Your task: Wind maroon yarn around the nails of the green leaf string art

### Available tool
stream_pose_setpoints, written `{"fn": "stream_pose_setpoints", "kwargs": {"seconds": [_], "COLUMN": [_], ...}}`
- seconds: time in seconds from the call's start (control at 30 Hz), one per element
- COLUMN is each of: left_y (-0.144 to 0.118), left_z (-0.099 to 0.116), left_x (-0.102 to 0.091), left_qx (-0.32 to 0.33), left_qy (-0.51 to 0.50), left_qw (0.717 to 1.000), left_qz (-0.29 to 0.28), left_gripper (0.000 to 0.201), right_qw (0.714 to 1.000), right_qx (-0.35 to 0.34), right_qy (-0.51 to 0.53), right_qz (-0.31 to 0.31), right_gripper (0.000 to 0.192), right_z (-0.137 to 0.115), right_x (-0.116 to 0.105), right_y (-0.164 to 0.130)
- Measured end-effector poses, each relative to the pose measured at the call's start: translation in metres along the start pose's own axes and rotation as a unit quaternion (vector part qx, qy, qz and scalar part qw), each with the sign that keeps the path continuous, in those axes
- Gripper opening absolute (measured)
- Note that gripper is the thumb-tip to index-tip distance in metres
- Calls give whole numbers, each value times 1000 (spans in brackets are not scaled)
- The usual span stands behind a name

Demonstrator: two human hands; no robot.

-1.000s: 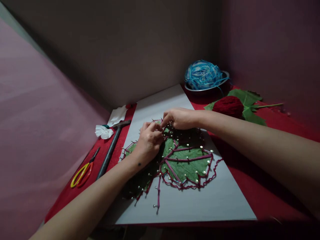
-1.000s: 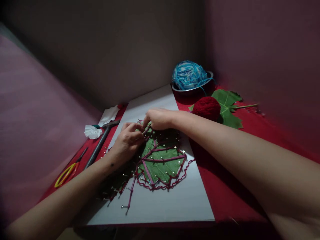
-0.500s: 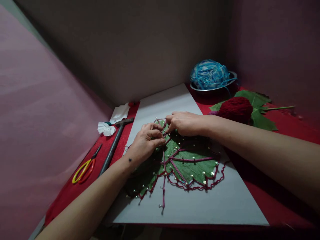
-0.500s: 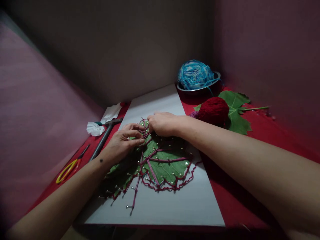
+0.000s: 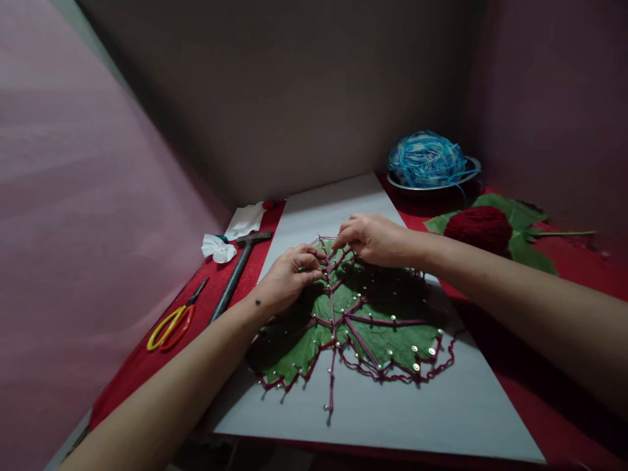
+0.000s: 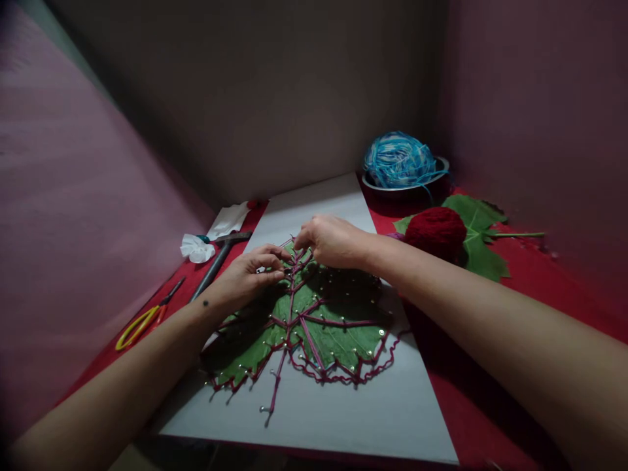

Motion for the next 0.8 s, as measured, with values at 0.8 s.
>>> {"fn": "stream_pose_setpoints", "kwargs": {"seconds": [0.8], "left_y": [-3], "left_z": [15], "left_x": [-4], "left_qx": [138], "left_qy": [248], "left_qw": [944], "left_qz": [167], "left_gripper": [16], "right_qw": [994], "right_qx": [-23], "right_qy": [-70], "right_qz": [-77], "right_gripper": [29], "right_z": [-24], "right_x": [35], "right_y": [4]}}
Point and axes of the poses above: each hand's wrist, its own y-axis towards the middle knuckle, its own x-axis out of the palm, z = x × y, the point moved 8 cm from there along y, towards the middle knuckle, and after that the axes turned 12 degrees about -x, right-handed, at the moved point
